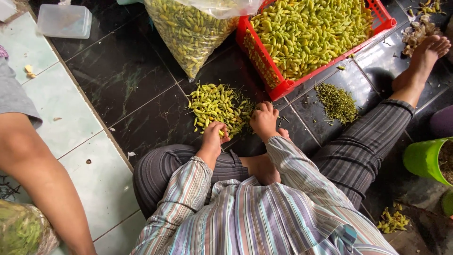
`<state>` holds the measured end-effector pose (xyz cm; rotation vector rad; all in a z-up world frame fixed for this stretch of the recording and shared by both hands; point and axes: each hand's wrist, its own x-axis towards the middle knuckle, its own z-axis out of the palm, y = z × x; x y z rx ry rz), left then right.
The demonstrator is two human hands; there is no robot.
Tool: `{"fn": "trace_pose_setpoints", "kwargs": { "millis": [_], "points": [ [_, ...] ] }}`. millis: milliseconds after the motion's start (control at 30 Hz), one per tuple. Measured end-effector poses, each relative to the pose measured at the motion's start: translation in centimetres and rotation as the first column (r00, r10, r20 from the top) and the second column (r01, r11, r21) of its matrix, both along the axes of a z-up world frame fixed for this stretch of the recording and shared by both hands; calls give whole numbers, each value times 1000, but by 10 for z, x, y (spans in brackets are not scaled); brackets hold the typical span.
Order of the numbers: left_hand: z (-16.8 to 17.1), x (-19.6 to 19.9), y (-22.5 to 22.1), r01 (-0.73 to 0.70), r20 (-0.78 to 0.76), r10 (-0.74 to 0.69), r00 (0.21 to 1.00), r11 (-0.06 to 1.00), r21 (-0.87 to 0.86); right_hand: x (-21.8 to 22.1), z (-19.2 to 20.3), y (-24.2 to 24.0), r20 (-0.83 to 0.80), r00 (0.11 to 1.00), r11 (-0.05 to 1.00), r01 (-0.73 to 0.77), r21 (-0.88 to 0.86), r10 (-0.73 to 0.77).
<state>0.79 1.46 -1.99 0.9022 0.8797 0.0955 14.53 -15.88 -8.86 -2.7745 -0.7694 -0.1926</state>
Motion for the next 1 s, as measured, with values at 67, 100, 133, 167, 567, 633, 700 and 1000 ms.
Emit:
{"fn": "trace_pose_setpoints", "kwargs": {
  "millis": [67,100,133,167,567,633,700,1000],
  "points": [
    [-2,0,-2,7,-4,-7,1000,1000,6,0,7,-6,-9,1000,1000,10,29,-10],
    [-4,0,-3,14,-8,-14,1000,1000,15,-1,10,-9,-20,1000,998,21,60,-19],
    [-6,1,-4,12,-8,-12,1000,1000,13,0,13,-7,-19,1000,998,19,58,-17],
    [-8,2,-4,18,-14,-17,1000,1000,17,-1,16,-5,-13,1000,1000,6,27,-6],
    [-11,4,-4,67,-40,-66,997,997,30,1,8,9,96,987,989,-119,-85,127],
    [-11,4,-5,77,-39,-75,996,996,34,2,6,2,99,989,994,-107,-32,110],
    [-12,2,-6,98,-43,-96,994,994,39,3,6,-8,40,997,996,-63,67,60],
    [-23,4,-14,268,-34,-266,963,962,51,-54,78,5,-348,927,762,126,636,137]
  ]
}}
